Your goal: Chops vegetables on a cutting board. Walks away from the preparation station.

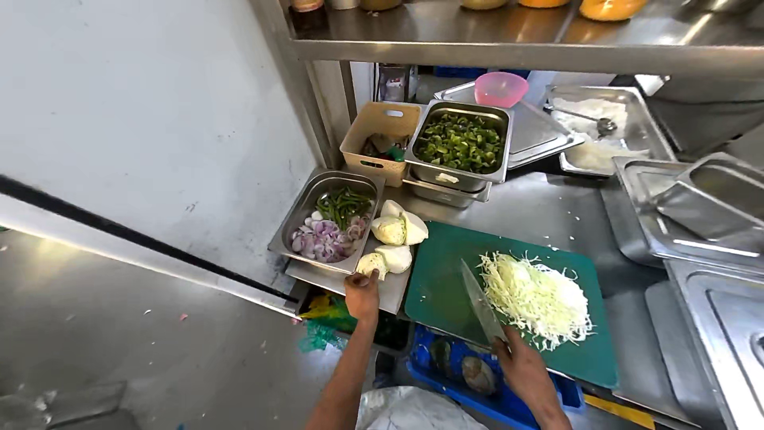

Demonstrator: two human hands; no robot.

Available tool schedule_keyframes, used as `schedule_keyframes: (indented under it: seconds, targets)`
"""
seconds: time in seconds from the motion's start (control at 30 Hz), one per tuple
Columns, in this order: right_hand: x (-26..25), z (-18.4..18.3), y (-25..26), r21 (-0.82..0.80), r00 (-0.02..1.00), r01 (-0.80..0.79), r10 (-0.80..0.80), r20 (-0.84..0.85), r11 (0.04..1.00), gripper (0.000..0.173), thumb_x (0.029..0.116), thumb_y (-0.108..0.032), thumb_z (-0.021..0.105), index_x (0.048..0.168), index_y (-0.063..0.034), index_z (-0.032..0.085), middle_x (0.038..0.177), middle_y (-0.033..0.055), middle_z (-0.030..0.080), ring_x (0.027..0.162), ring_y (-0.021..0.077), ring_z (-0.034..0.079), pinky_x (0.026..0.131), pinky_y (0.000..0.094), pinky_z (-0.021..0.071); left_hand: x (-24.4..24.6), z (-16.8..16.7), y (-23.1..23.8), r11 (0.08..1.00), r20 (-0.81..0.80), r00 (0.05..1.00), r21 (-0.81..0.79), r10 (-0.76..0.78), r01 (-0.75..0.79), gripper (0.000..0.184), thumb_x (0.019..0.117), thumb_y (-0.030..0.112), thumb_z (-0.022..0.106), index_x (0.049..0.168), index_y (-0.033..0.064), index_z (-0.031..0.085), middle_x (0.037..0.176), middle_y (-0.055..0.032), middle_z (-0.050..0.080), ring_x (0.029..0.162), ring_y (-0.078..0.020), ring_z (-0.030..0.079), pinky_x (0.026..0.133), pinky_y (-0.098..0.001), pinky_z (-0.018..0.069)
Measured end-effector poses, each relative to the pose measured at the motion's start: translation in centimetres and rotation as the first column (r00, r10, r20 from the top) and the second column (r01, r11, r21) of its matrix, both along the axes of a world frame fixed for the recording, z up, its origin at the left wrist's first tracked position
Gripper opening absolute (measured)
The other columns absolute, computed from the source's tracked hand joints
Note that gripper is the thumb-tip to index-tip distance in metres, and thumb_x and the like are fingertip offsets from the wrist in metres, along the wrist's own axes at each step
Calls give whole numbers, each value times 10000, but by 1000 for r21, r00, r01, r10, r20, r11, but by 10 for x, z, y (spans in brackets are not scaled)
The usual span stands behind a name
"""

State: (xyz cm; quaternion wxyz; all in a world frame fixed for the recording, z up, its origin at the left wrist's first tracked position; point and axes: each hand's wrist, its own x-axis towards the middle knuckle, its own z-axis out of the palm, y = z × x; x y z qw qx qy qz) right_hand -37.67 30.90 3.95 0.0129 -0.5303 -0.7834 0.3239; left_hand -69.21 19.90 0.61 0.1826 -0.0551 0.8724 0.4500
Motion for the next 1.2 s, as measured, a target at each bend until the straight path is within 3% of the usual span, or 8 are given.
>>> schedule_keyframes:
  seconds: [0.13,0.37,0.43,0.53,0.7,0.93,1.07,1.2]
  targets:
    - [11,-6,-5,-49,999,29,-31,-43,998,363,1048,-263,559,1369,-92,566,912,169,702,714,327,703,656,551,588,-10,-7,-1,993,23,999,111,35,-37,856,782,446,894,1414,45,480,1037,-155,741,865,-307,743,767,-542,619]
    - [12,-18,-18,-139,991,72,-87,-105,988,371,1049,-309,564,1352,-93,567,865,156,689,628,295,676,583,524,587,-7,-8,1,946,-44,998,322,46,-30,737,679,223,978,1246,-43,590,1054,-208,688,978,-322,674,873,-525,568]
    - [10,-13,-20,-136,993,72,-84,-84,988,370,1051,-303,566,1352,-89,571,895,164,695,658,306,687,612,529,592,8,-6,4,929,-123,991,371,54,-5,855,698,154,964,1388,-22,490,1148,-202,694,1018,-293,707,901,-484,600]
    - [2,-1,-20,-123,1000,28,-29,-5,992,357,1051,-279,562,1345,-79,582,950,178,712,783,337,719,731,553,594,32,-4,3,901,-351,936,409,8,146,668,690,81,948,1213,-23,546,982,-145,707,826,-205,729,733,-387,644]
    - [-2,16,0,-95,989,85,-72,132,992,392,1066,-246,510,1424,-85,526,1085,199,714,1021,376,710,900,572,560,71,28,21,748,-626,645,146,-437,648,480,754,154,873,1164,8,673,1125,-154,684,1017,-237,689,879,-401,611]
    - [9,23,17,-70,982,111,-99,164,991,392,1074,-250,488,1442,-115,491,1093,177,712,1025,360,711,906,550,561,113,34,97,30,-227,-50,-336,-973,941,358,968,236,702,1317,161,668,1375,-143,592,1277,-306,590,1071,-456,514]
    - [11,25,19,-86,976,79,-60,211,993,411,1076,-247,484,1465,-115,463,1114,192,709,1043,384,707,904,560,563,93,38,93,-36,-298,-106,-229,-949,973,526,906,499,751,1310,168,683,1334,-93,638,1192,-223,645,1046,-425,536]
    - [7,38,20,-119,964,35,-2,267,992,414,1083,-253,462,1471,-108,465,1127,215,702,1065,405,698,908,579,555,69,46,108,-113,-352,-198,-248,-915,962,335,944,318,742,1213,119,729,1278,-80,671,1228,-220,619,1084,-422,504]
